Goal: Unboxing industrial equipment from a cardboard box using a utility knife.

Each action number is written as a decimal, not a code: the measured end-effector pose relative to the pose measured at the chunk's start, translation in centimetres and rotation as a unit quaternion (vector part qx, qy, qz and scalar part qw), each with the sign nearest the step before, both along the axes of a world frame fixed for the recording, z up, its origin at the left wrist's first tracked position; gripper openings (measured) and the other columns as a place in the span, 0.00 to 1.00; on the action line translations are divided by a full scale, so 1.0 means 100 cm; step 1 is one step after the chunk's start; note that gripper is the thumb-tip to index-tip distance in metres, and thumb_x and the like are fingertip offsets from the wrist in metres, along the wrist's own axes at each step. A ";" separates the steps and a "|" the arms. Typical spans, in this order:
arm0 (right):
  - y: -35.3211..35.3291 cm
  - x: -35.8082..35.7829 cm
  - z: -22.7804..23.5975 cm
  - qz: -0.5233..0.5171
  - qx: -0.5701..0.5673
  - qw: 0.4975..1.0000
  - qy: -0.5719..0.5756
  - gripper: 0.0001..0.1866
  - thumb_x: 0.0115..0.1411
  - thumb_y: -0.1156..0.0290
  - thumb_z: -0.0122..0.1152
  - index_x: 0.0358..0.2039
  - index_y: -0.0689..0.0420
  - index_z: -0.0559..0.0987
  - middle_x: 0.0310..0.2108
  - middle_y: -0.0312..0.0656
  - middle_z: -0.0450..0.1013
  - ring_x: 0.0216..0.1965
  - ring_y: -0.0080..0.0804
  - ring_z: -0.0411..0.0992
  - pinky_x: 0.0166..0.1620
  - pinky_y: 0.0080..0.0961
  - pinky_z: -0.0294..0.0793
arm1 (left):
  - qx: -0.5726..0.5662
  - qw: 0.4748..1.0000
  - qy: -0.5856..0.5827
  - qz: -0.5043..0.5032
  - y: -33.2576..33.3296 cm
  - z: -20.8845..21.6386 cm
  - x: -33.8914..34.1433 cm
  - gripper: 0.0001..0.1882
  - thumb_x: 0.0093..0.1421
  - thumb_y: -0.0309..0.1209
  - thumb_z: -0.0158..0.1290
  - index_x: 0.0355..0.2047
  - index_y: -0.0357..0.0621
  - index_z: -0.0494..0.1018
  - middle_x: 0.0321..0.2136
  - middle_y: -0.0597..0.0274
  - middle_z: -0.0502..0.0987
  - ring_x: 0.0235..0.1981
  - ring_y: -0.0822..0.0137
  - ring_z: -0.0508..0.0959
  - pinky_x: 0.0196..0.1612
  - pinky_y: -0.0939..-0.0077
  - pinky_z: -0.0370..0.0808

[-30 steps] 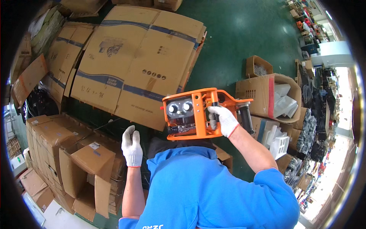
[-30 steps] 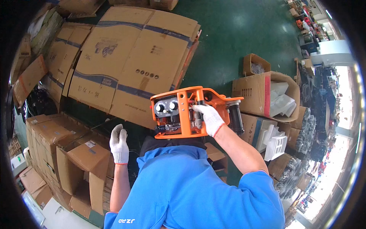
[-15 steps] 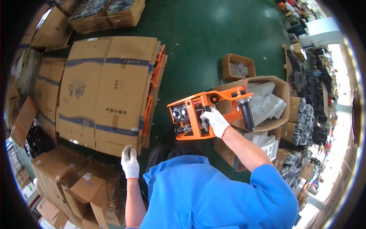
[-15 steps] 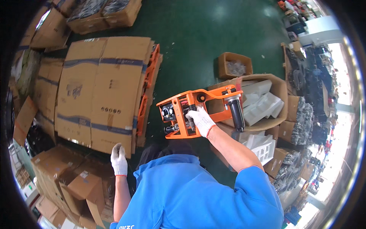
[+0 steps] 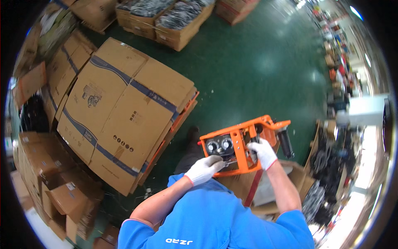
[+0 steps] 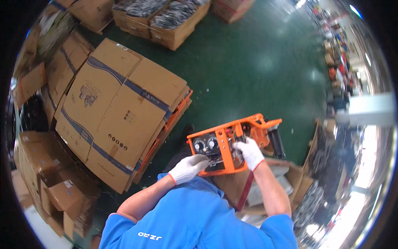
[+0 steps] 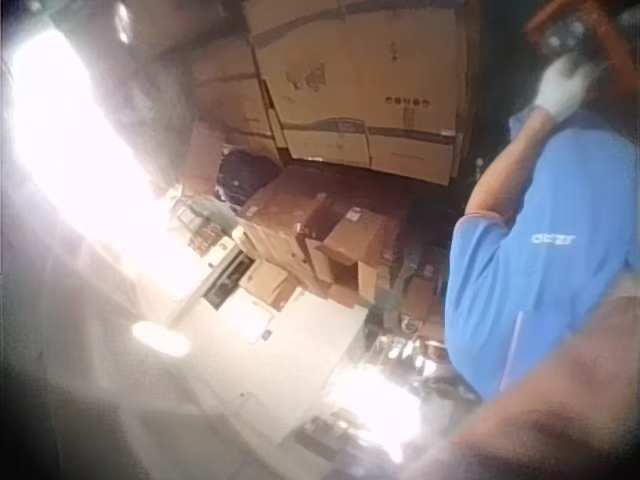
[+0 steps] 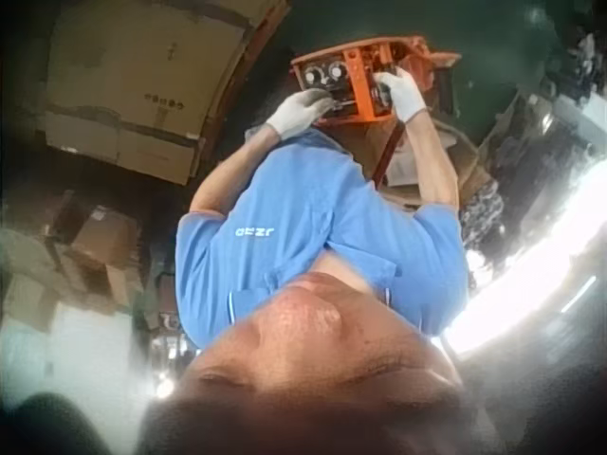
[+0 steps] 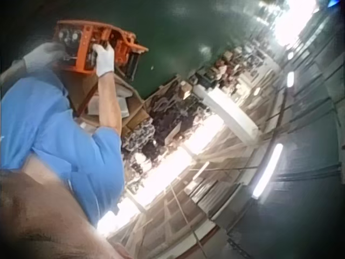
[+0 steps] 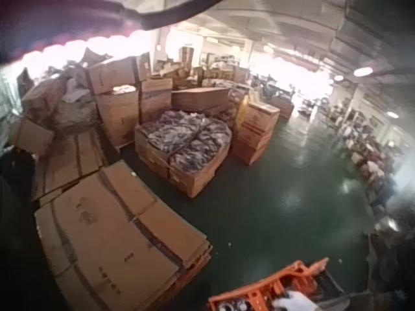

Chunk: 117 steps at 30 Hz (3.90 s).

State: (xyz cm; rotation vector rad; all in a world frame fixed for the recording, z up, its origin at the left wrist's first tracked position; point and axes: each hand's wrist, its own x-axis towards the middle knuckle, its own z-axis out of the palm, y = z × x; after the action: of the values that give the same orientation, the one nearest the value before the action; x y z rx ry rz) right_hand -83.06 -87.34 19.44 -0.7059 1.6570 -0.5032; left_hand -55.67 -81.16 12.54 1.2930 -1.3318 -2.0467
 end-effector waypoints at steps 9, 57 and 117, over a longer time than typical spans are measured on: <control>-0.240 0.012 -0.006 0.167 0.038 0.985 -0.015 0.06 0.64 0.72 0.64 0.34 0.58 0.76 0.20 0.36 0.72 0.16 0.25 0.68 0.19 0.24 0.68 | 0.081 0.987 -0.004 0.136 -0.181 -0.006 -0.084 0.33 0.73 0.51 0.48 0.66 0.37 0.70 0.59 0.46 0.78 0.60 0.55 0.78 0.64 0.64 0.71; -0.736 0.779 -0.120 0.936 -0.141 0.321 -0.018 0.19 0.58 0.61 0.58 0.41 0.63 0.85 0.41 0.61 0.82 0.45 0.59 0.82 0.52 0.48 0.80 | -0.008 0.298 0.247 0.922 -0.687 -0.073 0.360 0.30 0.70 0.33 0.61 0.68 0.43 0.65 0.61 0.59 0.74 0.62 0.59 0.73 0.67 0.57 0.69; -0.840 0.745 -0.388 0.911 -0.102 0.337 0.213 0.27 0.63 0.57 0.54 0.58 0.57 0.81 0.58 0.54 0.78 0.59 0.55 0.76 0.61 0.48 0.76 | 0.442 0.385 -0.114 0.802 -0.643 -0.153 0.113 0.22 0.69 0.40 0.57 0.51 0.30 0.78 0.45 0.46 0.84 0.48 0.57 0.83 0.55 0.65 0.76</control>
State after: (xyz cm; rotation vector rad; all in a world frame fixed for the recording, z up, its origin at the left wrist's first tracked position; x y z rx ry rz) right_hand -8.58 -171.38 -19.33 -2.3808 0.1881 1.2764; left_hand -44.38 -145.45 -2.81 1.8286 1.2306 -0.7235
